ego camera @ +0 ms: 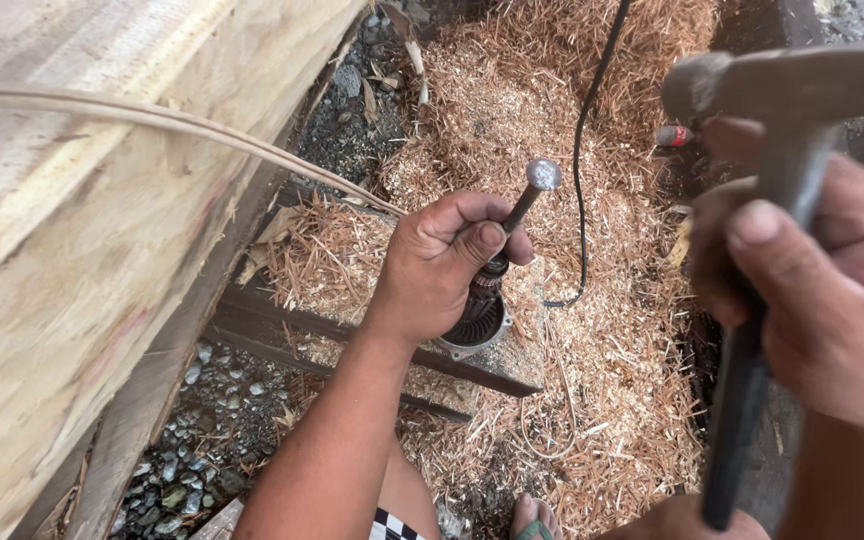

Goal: The person uses a hammer to repeatedly strike a small metal component held in the left hand. The task involves shaping or seating the metal part through continuous hammer blows while seated on the ground.

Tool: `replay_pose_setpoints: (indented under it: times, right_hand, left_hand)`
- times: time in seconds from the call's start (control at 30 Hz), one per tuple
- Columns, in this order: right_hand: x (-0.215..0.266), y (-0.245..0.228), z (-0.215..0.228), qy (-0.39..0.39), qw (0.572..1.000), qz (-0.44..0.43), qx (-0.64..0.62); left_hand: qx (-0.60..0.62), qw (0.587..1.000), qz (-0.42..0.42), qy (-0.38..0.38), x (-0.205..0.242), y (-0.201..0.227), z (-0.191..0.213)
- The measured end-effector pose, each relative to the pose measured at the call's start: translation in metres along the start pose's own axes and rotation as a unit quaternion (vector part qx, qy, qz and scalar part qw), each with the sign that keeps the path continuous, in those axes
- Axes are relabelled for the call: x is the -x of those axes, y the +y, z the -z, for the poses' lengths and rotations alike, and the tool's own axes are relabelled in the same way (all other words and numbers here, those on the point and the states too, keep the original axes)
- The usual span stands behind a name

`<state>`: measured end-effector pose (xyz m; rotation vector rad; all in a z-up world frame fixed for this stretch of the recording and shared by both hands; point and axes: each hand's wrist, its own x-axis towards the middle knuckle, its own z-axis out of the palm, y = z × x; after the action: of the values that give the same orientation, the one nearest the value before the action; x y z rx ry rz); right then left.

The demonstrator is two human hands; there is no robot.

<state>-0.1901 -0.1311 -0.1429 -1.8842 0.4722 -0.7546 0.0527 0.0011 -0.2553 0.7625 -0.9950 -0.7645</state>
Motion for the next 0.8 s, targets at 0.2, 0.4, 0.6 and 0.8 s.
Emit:
replay_pose_setpoints:
  times: [0.2,0.4,0.6,0.8]
  right_hand:
    - [-0.011,0.000,0.043,-0.017,0.997,-0.070,0.026]
    - [-0.027,-0.065,0.009,-0.089,0.960,0.025,0.264]
    - [-0.043,-0.112,-0.020,-0.118,0.866,0.002,0.487]
    - [-0.038,-0.106,-0.013,-0.102,0.876,0.107,0.459]
  left_hand:
    - [-0.022,1.000,0.005,0.006,0.000,0.002,-0.002]
    - [-0.053,0.998,0.022,0.017,-0.002,0.013,-0.004]
    - [-0.029,1.000,0.007,0.005,0.000,0.011,-0.001]
    - [-0.021,1.000,0.010,0.004,0.001,0.010,-0.001]
